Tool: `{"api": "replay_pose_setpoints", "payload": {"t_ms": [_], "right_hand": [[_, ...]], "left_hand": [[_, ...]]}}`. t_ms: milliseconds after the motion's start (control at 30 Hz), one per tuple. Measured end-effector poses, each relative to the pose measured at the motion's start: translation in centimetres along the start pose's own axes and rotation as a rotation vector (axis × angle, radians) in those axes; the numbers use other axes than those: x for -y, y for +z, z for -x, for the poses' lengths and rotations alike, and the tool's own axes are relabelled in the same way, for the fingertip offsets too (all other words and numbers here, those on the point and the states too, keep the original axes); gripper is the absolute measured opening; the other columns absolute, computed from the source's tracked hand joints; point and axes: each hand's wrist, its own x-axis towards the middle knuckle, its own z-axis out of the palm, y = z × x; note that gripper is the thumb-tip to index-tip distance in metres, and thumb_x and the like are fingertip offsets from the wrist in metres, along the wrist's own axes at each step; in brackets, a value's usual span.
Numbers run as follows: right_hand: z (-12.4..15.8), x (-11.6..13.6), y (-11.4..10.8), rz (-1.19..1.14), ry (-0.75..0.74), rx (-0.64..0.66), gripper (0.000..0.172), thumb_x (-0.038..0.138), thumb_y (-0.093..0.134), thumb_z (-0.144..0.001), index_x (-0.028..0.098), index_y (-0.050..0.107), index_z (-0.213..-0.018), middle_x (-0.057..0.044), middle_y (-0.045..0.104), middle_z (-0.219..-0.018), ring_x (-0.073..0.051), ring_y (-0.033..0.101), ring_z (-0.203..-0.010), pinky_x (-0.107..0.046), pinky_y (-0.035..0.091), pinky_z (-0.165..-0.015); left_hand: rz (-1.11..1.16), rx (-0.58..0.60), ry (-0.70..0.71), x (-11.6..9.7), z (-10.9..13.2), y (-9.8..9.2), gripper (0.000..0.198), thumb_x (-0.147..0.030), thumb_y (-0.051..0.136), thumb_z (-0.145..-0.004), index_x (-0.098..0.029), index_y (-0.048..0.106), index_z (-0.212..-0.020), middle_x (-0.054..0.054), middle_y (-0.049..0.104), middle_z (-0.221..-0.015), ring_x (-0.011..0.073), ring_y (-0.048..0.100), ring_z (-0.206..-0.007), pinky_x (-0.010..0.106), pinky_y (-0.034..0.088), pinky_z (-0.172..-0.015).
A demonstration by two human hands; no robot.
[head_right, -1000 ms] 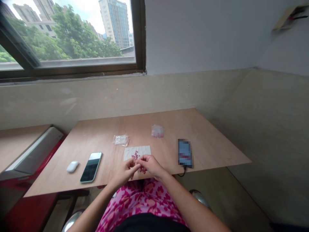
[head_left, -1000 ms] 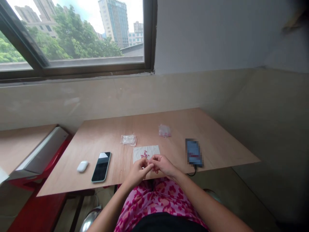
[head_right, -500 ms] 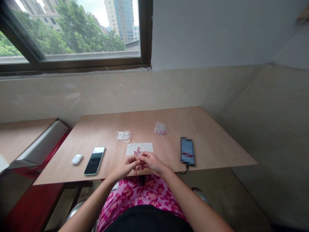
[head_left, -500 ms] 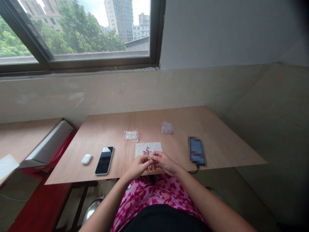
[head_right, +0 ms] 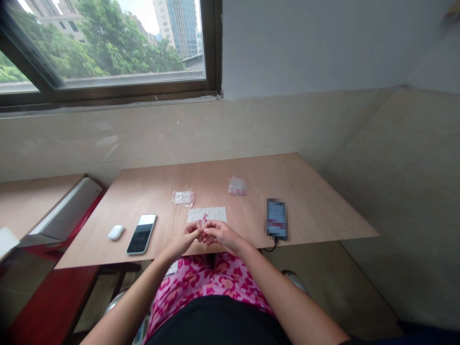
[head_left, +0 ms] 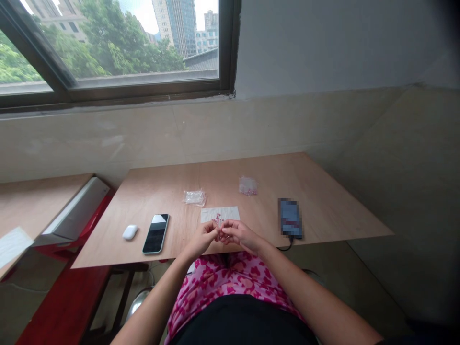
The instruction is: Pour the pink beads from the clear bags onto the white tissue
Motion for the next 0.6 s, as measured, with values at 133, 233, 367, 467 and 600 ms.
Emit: {"api": "replay_pose_setpoints", "payload": {"t_ms": [133, 233, 367, 467, 600], "right_hand": [[0.0, -0.2, 0.1, 0.035, 0.006, -0.030, 0.030, 0.044, 0.077, -0.083, 0.017, 0.064, -0.085, -0.005, 0.072, -0.081, -0.017, 0.066, -0.076, -0.028, 0.049, -0.070], [-0.3, -0.3, 0.0, 0.039, -0.003, -0.043, 0.032, 0.046, 0.075, -0.085, 0.017, 0.062, -0.083, -0.004, 0.071, -0.076, -0.016, 0.066, -0.073, -0.027, 0.047, -0.068], [-0.7, -0.5, -0.4, 0.056, -0.017, -0.039, 0.032, 0.046, 0.076, -0.084, 0.017, 0.062, -0.079, -0.003, 0.070, -0.073, -0.017, 0.067, -0.071, -0.027, 0.046, -0.065], [-1.0, -0.9, -0.7, 0.053, -0.005, -0.029, 0.030, 0.045, 0.075, -0.084, 0.017, 0.063, -0.079, -0.003, 0.070, -0.073, -0.018, 0.067, -0.072, -0.027, 0.047, -0.066], [-1.1, -1.3, -0.8, 0.041, 0.020, -0.053, 0.029, 0.043, 0.076, -0.080, 0.017, 0.063, -0.080, -0.002, 0.071, -0.073, -0.017, 0.066, -0.070, -0.028, 0.049, -0.067]], "left_hand": [[-0.038, 0.034, 0.021, -0.4, 0.1, 0.1, 0.038, -0.049, 0.061, -0.095, -0.015, 0.062, -0.079, 0.004, 0.065, -0.078, 0.0167, 0.060, -0.075, 0.029, 0.046, -0.075], [-0.100, 0.076, 0.046, -1.0, 0.3, 0.4, 0.038, -0.050, 0.059, -0.097, -0.014, 0.065, -0.085, 0.005, 0.065, -0.081, 0.0172, 0.061, -0.077, 0.028, 0.046, -0.075], [-0.176, 0.113, 0.072, -1.5, 0.5, 0.5, 0.036, -0.048, 0.057, -0.098, -0.015, 0.067, -0.090, 0.005, 0.066, -0.085, 0.0174, 0.059, -0.079, 0.027, 0.045, -0.073], [-0.197, 0.115, 0.075, -1.4, 0.5, 0.5, 0.033, -0.044, 0.054, -0.099, -0.016, 0.066, -0.087, 0.003, 0.066, -0.083, 0.0173, 0.059, -0.078, 0.028, 0.045, -0.074], [-0.235, 0.070, 0.094, -0.7, 0.4, 0.4, 0.029, -0.037, 0.052, -0.099, -0.017, 0.063, -0.081, 0.002, 0.064, -0.078, 0.0170, 0.058, -0.076, 0.028, 0.045, -0.074]]}}
